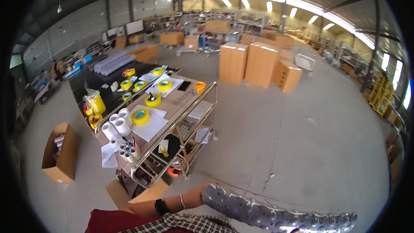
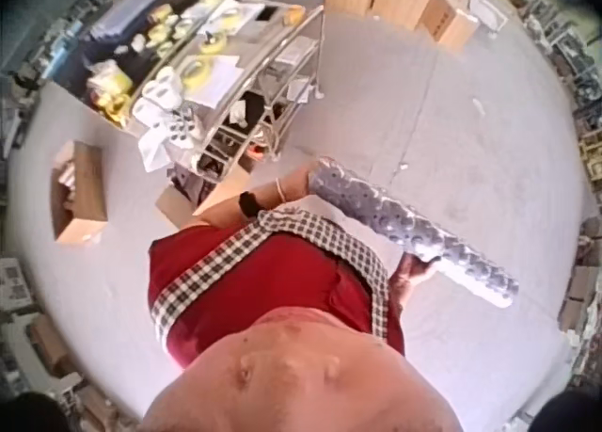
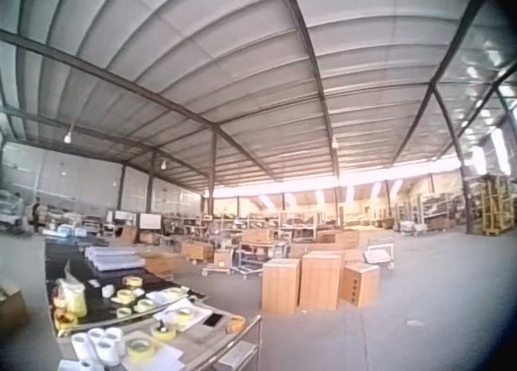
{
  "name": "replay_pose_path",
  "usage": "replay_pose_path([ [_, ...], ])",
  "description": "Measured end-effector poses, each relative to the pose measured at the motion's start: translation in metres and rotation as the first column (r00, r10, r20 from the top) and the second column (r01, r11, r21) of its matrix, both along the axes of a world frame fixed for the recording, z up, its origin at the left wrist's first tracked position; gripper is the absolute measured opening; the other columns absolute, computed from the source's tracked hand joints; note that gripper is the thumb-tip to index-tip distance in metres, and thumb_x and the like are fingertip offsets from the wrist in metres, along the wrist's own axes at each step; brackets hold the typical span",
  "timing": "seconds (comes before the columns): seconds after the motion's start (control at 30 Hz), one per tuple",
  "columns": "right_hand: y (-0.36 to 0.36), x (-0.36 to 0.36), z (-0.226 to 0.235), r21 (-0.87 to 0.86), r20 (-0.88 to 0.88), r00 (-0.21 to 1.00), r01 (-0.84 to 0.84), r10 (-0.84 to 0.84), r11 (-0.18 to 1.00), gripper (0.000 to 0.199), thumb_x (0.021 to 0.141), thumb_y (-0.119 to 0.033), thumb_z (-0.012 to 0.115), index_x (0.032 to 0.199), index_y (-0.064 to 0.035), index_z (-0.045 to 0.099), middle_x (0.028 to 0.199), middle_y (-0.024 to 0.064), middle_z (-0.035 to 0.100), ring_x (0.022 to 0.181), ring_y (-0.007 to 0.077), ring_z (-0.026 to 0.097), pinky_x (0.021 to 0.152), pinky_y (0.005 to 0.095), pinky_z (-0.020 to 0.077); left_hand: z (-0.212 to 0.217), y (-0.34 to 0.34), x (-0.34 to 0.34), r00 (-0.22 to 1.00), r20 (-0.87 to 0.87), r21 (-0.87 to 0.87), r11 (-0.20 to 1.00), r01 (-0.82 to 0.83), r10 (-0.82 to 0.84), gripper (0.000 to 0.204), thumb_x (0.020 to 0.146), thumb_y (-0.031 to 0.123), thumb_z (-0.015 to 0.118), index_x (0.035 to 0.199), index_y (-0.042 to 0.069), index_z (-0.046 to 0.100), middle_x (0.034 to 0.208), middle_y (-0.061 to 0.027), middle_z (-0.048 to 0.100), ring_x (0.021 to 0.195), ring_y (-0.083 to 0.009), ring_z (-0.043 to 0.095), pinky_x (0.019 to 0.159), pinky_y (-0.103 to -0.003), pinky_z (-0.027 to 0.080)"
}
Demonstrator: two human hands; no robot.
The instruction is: Using a heat-sealing machine and manual bagging to package long cylindrical rubber or plastic products.
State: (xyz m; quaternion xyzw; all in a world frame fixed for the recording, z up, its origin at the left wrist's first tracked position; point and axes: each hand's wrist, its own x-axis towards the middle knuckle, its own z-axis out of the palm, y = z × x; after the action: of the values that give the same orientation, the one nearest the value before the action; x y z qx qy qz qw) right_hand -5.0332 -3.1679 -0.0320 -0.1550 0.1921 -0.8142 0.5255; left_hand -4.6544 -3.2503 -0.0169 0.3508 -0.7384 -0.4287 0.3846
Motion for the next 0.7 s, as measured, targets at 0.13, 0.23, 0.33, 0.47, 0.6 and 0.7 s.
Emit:
replay_pose_path([
  [0.13,-0.156,-0.002,0.012,0.005,-0.037,0.975,-0.217,0.217,0.976,0.072,0.076,-0.036,0.082,0.135,-0.0058,0.054,0.138,0.0140,0.055,0.131,0.0347,0.047,0.112,0.0588,0.0321,-0.009,-0.107,0.002,0.754,-0.581,0.614,0.773,0.159,0.306,0.059,0.100,0.052,0.047,0.135,0.004,0.044,0.125,-0.0111,0.059,0.115,-0.0226,0.060,0.100,-0.037,0.049],
  [0.23,-0.264,0.013,0.036,0.010,-0.113,0.945,-0.309,0.308,0.951,0.074,0.076,-0.038,0.082,0.136,-0.0065,0.053,0.139,0.0138,0.054,0.131,0.0342,0.046,0.113,0.0553,0.0327,-0.030,-0.195,0.013,0.467,-0.709,0.703,0.580,0.410,0.528,0.064,0.100,0.058,0.041,0.130,0.003,0.047,0.118,-0.0135,0.062,0.108,-0.0251,0.064,0.097,-0.039,0.051],
  [0.33,-0.371,0.026,0.036,-0.064,-0.256,0.883,-0.423,0.395,0.904,0.067,0.083,-0.039,0.077,0.138,-0.0096,0.052,0.142,0.0124,0.052,0.133,0.0338,0.044,0.115,0.0531,0.0308,-0.036,-0.287,0.013,0.481,-0.671,0.740,0.552,0.385,0.564,0.065,0.100,0.059,0.038,0.129,0.002,0.049,0.117,-0.0147,0.063,0.108,-0.0267,0.064,0.097,-0.042,0.050],
  [0.47,-0.516,0.025,0.031,-0.140,-0.322,0.903,-0.342,0.284,0.929,0.085,0.079,-0.040,0.078,0.147,-0.0062,0.040,0.143,0.0113,0.050,0.131,0.0319,0.047,0.112,0.0529,0.0346,-0.052,-0.436,0.006,0.462,-0.679,0.732,0.572,0.371,0.570,0.064,0.099,0.058,0.041,0.130,0.003,0.048,0.122,-0.0153,0.061,0.113,-0.0283,0.062,0.100,-0.045,0.048],
  [0.6,-0.643,0.033,0.072,-0.139,-0.379,0.873,-0.383,0.308,0.913,0.099,0.077,-0.038,0.080,0.154,-0.0074,0.025,0.156,0.0116,0.033,0.143,0.0308,0.032,0.115,0.0526,0.0315,-0.032,-0.591,0.013,0.446,-0.734,0.678,0.570,0.464,0.512,0.060,0.099,0.057,0.044,0.129,0.005,0.048,0.124,-0.0136,0.060,0.116,-0.0284,0.060,0.101,-0.045,0.047],
  [0.7,-0.738,0.030,0.076,-0.283,-0.346,0.921,-0.286,0.181,0.916,0.099,0.078,-0.036,0.080,0.155,-0.0094,0.023,0.159,0.0105,0.027,0.146,0.0316,0.027,0.116,0.0579,0.0294,-0.013,-0.697,0.014,0.459,-0.778,0.625,0.606,0.493,0.429,0.057,0.099,0.056,0.046,0.127,0.006,0.049,0.123,-0.0119,0.059,0.114,-0.0260,0.060,0.099,-0.043,0.049],
])
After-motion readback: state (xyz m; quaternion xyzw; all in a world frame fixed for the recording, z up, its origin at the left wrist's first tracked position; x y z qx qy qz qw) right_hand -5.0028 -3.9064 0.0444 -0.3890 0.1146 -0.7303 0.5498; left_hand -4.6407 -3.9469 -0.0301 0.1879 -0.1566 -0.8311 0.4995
